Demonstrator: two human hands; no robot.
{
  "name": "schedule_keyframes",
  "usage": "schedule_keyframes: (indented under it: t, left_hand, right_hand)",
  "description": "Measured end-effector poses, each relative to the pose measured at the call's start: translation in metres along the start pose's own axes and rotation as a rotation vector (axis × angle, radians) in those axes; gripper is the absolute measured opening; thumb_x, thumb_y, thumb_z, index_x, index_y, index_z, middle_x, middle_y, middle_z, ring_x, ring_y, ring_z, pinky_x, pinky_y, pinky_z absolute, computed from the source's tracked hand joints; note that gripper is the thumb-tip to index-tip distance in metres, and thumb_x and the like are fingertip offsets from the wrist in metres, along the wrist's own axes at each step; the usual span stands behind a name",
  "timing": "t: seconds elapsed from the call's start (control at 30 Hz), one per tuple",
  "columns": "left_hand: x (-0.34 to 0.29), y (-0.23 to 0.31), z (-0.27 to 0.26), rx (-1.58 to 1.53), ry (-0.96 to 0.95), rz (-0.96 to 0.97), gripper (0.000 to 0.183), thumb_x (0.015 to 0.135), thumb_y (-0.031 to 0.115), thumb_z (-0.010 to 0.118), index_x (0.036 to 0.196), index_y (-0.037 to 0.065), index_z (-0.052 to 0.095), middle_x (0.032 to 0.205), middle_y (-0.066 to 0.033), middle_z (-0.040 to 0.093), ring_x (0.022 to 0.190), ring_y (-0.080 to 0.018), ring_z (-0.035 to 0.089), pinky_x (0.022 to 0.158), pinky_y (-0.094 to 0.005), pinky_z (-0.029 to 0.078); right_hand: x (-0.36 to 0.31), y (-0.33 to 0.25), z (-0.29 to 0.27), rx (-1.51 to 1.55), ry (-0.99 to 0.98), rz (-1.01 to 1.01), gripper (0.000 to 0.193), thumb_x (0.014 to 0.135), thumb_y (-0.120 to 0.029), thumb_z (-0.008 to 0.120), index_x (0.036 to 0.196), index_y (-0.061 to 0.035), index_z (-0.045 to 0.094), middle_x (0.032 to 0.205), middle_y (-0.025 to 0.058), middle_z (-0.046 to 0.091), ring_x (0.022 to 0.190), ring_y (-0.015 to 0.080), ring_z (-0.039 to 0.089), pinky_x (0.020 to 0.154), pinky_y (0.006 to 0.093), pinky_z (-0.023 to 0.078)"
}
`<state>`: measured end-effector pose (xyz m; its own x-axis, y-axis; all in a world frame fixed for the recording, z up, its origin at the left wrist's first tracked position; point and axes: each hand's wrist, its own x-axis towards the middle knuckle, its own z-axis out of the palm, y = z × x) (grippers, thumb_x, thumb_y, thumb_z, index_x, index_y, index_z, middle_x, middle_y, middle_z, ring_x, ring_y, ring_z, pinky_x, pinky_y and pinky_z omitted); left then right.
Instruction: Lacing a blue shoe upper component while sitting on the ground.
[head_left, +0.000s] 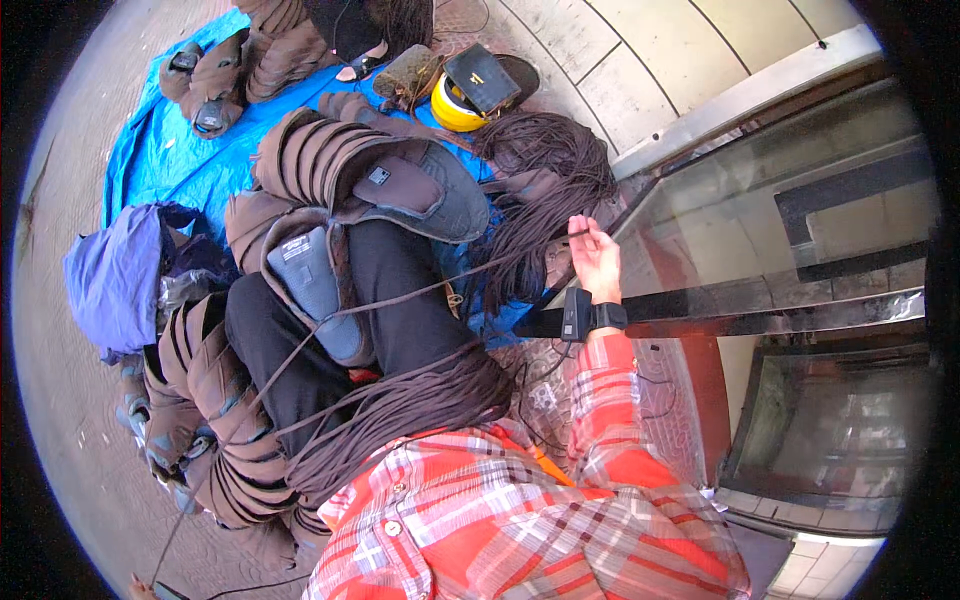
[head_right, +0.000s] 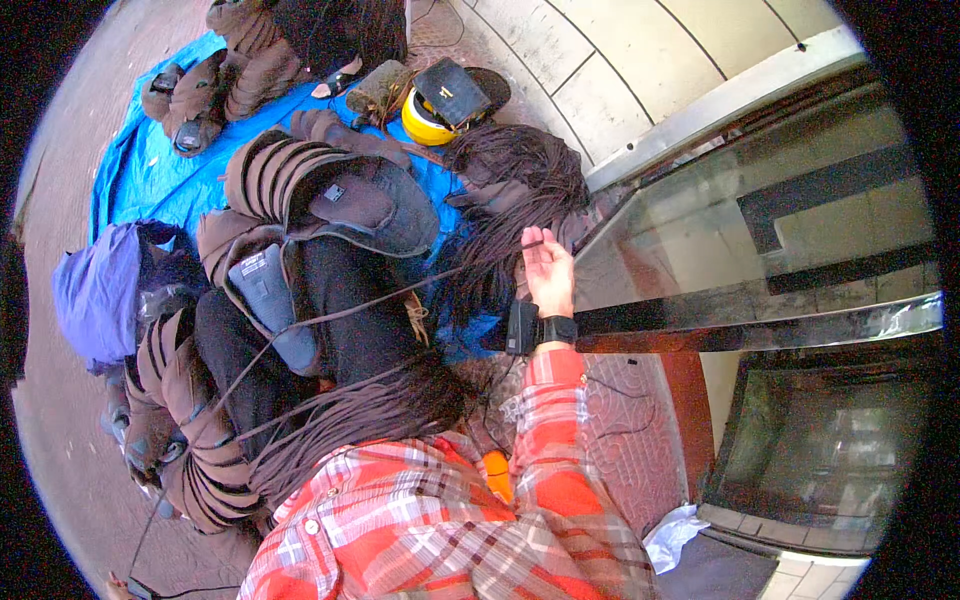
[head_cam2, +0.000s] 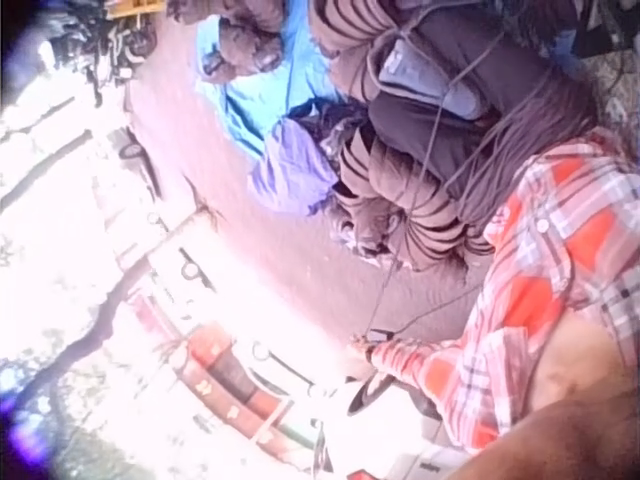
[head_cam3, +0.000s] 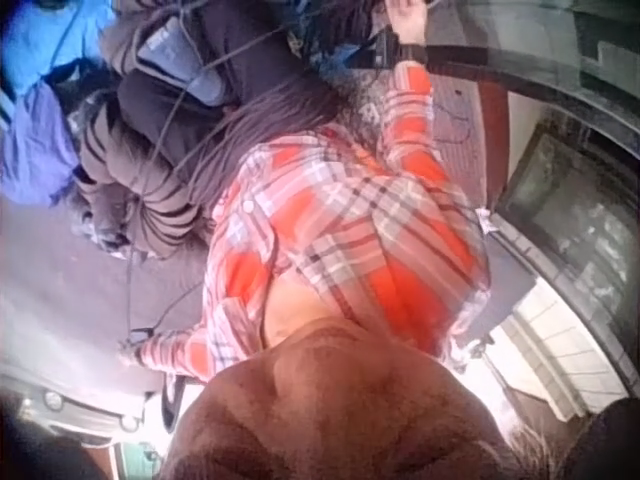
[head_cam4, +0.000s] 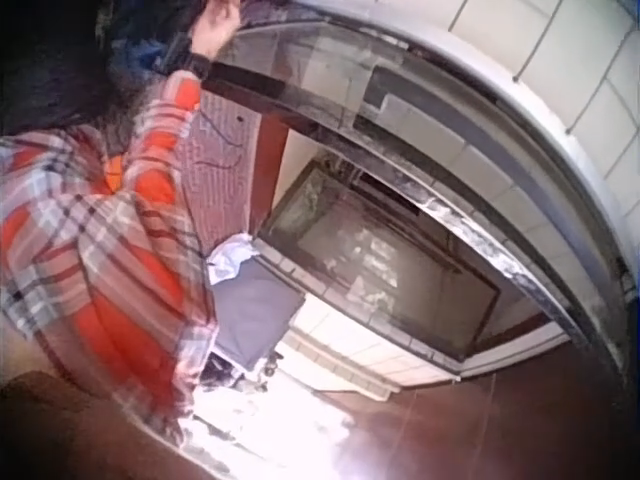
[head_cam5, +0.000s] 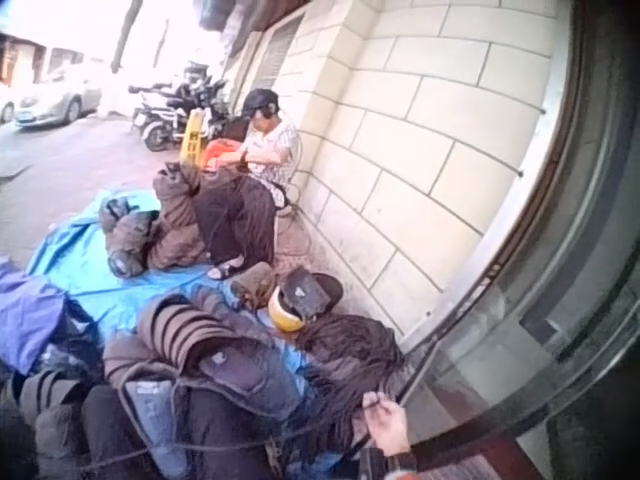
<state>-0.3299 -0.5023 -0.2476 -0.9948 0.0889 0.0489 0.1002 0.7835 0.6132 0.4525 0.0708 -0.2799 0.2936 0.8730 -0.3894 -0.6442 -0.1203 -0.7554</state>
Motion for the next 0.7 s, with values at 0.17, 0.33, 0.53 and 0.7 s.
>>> schedule_keyframes:
  t: [0.17, 0.33, 0.53, 0.7]
  left_hand:
    - [0.079, -0.032, -0.028, 0.128, 0.087, 0.210, 0.034, 0.086, 0.021, 0.051, 0.108, -0.005, 0.052, 0.097, -0.0137, 0.057, 0.088, -0.0222, 0.056, 0.083, -0.0340, 0.047]
    - [0.048, -0.061, -0.009, 0.527, -0.121, 0.444, 0.041, 0.086, 0.020, 0.054, 0.119, -0.004, 0.049, 0.099, -0.0133, 0.057, 0.078, -0.0183, 0.057, 0.069, -0.0285, 0.051]
    - [-0.170, 0.269, 0.199, -0.128, -0.477, 0.636, 0.023, 0.083, 0.012, 0.058, 0.103, 0.002, 0.065, 0.099, -0.0104, 0.065, 0.090, -0.0165, 0.061, 0.078, -0.0287, 0.049]
    - [-0.300, 0.321, 0.279, -0.179, -0.624, 1.000, 0.007, 0.073, 0.012, 0.064, 0.078, 0.007, 0.067, 0.075, -0.0115, 0.060, 0.074, -0.0291, 0.058, 0.069, -0.0377, 0.046]
  right_hand:
    - [0.041, 0.003, -0.064, 0.207, -0.083, -0.070, 0.014, 0.089, -0.005, 0.053, 0.103, -0.0010, 0.054, 0.098, 0.0139, 0.062, 0.071, 0.0147, 0.056, 0.061, 0.0261, 0.046]
    - [0.005, 0.004, -0.014, -0.209, 0.002, -0.269, 0.014, 0.090, -0.010, 0.055, 0.102, -0.0029, 0.055, 0.086, 0.0094, 0.062, 0.056, 0.0057, 0.047, 0.046, 0.0188, 0.036]
    - [-0.075, 0.055, 0.109, -0.813, -0.639, -0.223, 0.020, 0.091, -0.020, 0.055, 0.104, -0.0046, 0.055, 0.076, 0.0050, 0.063, 0.055, 0.0036, 0.049, 0.046, 0.0168, 0.037]
    - [-0.124, 0.172, 0.162, -1.244, -1.203, -0.637, 0.012, 0.078, -0.010, 0.058, 0.082, 0.0008, 0.060, 0.080, 0.0200, 0.063, 0.070, 0.0346, 0.062, 0.063, 0.0402, 0.050]
